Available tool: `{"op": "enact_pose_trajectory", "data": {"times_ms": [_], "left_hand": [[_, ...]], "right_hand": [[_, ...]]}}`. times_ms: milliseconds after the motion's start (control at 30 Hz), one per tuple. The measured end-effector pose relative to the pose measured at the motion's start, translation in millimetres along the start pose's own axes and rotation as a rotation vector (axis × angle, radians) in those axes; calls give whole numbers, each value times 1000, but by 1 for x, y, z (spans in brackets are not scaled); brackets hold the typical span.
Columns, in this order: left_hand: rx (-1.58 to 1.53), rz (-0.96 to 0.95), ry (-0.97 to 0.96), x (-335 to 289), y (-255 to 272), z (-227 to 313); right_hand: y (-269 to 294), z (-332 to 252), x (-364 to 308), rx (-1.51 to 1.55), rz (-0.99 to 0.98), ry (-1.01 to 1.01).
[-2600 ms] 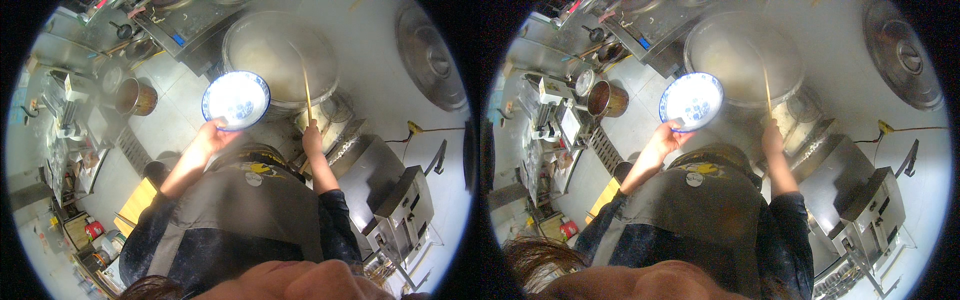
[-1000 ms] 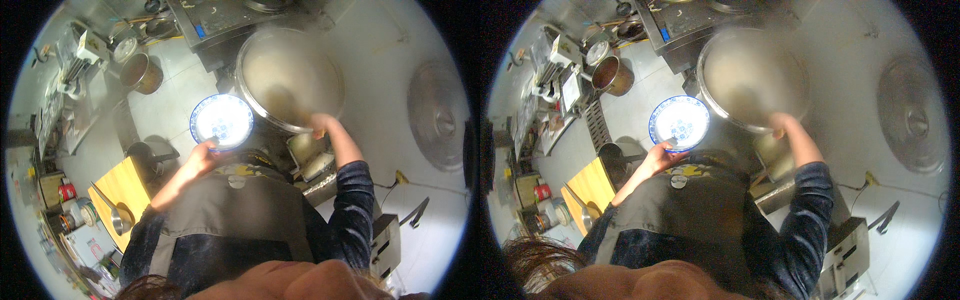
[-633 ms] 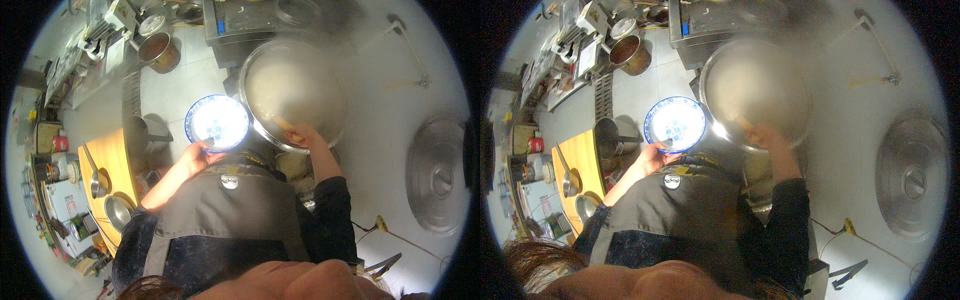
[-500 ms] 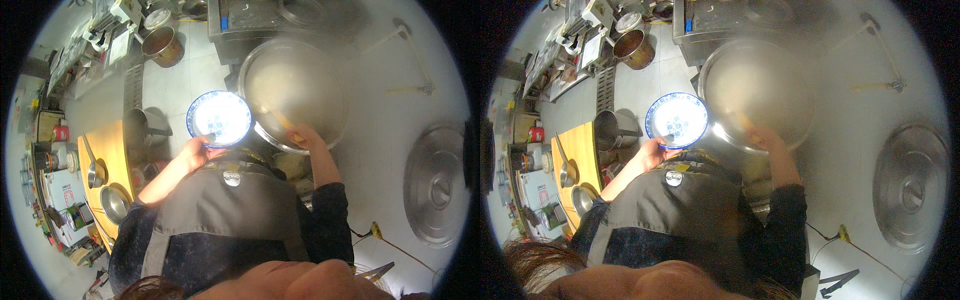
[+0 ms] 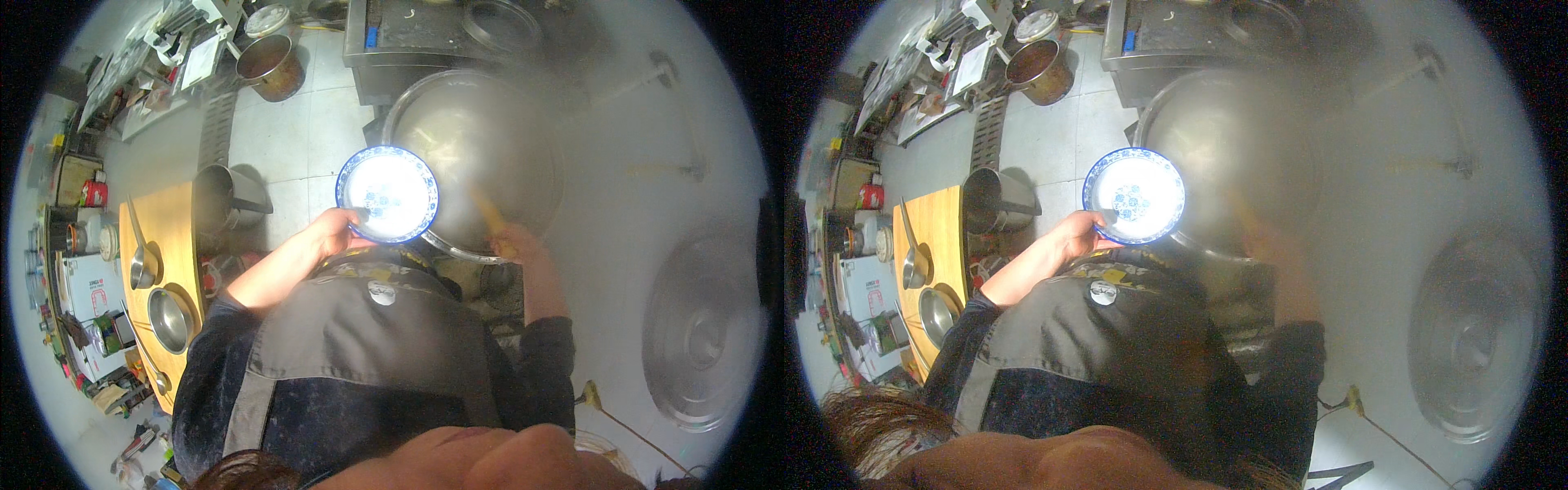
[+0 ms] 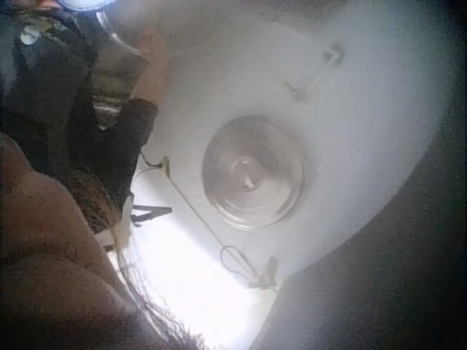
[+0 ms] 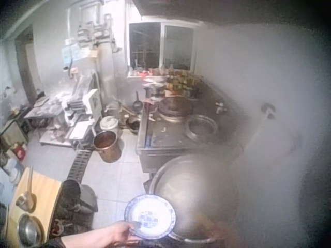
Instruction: The person scoops noodles and vegetables from a large steaming pot into a bowl using a strainer and wooden spatula. They then add various seasonings and sauces from multiple containers to the bowl.
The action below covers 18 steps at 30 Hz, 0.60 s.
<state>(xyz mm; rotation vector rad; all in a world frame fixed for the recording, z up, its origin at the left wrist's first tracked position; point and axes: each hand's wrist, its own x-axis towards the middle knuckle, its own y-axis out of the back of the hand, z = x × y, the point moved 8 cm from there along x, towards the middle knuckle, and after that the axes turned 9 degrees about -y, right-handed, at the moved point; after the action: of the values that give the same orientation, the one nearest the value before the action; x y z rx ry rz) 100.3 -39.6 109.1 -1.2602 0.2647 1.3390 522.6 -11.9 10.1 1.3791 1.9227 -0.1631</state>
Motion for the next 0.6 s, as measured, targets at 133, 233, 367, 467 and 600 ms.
{"op": "enact_pose_trajectory", "data": {"times_ms": [133, 233, 367, 467, 600], "left_hand": [[-24, 47, 60, 4, 2, -4], [5, 5, 36, 2, 0, 0], [28, -17, 33, 6, 10, 0], [38, -33, 53, 15, 21, -1], [45, -38, 89, 24, 30, -4]], "right_hand": [[-28, -7, 30, -649, 154, 259], [-54, -56, 39, -689, 255, 482], [-79, -76, 60, -710, 296, 445], [-70, -60, 72, -254, 377, 430], [-97, -24, 81, 839, -129, 155]]}}
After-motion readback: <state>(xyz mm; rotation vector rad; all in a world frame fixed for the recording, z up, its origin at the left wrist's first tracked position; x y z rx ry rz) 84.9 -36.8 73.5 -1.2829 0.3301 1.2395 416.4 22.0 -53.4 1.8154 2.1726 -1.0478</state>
